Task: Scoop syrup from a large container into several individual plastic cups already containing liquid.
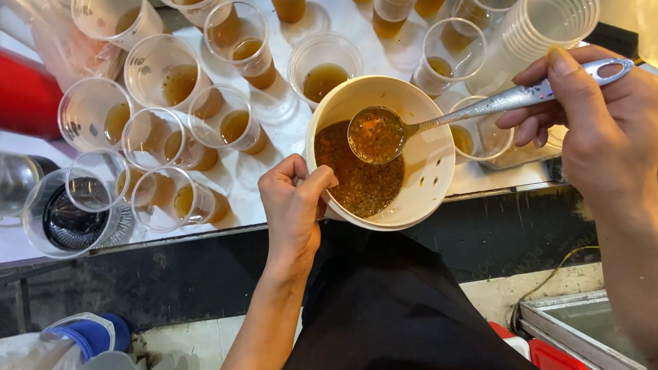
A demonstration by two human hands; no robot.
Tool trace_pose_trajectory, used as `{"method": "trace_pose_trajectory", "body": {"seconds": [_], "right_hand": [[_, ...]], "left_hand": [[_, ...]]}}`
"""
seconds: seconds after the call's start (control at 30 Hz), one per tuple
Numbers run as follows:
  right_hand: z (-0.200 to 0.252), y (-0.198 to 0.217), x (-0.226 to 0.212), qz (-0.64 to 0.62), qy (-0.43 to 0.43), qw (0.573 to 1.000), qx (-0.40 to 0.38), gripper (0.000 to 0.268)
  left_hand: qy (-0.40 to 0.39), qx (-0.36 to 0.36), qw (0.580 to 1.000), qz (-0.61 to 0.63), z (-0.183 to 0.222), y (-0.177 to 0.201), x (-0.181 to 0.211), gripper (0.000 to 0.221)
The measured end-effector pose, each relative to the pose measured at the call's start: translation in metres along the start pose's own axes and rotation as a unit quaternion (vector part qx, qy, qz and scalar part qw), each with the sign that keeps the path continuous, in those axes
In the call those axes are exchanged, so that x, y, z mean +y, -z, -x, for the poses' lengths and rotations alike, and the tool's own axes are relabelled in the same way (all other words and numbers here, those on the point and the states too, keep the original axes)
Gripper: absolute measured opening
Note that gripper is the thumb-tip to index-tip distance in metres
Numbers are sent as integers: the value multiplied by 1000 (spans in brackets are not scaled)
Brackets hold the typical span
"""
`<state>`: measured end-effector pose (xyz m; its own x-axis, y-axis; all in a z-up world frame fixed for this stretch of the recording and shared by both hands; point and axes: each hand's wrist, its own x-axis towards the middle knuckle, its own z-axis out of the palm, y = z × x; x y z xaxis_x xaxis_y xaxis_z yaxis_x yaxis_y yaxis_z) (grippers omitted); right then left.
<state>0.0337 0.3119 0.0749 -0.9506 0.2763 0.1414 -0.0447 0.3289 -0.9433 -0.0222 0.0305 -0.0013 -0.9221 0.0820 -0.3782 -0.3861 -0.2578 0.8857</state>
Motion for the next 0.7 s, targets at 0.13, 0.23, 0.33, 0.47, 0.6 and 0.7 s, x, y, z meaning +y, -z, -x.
{"method": "trace_pose_trajectory", "body": {"seconds": [0.13,0.23,0.33,0.47,0.6,0.7], "right_hand": [[-3,6,0,7,15,1000,6,30],[-3,10,2,12,17,1000,10,30],[-1,11,3,23,35,999,4,31],[1,8,-1,65,70,995,-5,32],[-2,8,0,76,78,994,-5,32],[-5,11,7,45,58,997,-4,33]], "left_hand": [[0,3,1000,15,-5,-3,-4,34],[0,0,1000,17,-8,-7,-4,33],[-2,-1,1000,13,-9,-10,-2,33],[-5,1,1000,8,-11,-12,-3,34],[-6,3,1000,11,-12,-14,-2,33],[-5,4,1000,16,-11,-14,-2,33]]}}
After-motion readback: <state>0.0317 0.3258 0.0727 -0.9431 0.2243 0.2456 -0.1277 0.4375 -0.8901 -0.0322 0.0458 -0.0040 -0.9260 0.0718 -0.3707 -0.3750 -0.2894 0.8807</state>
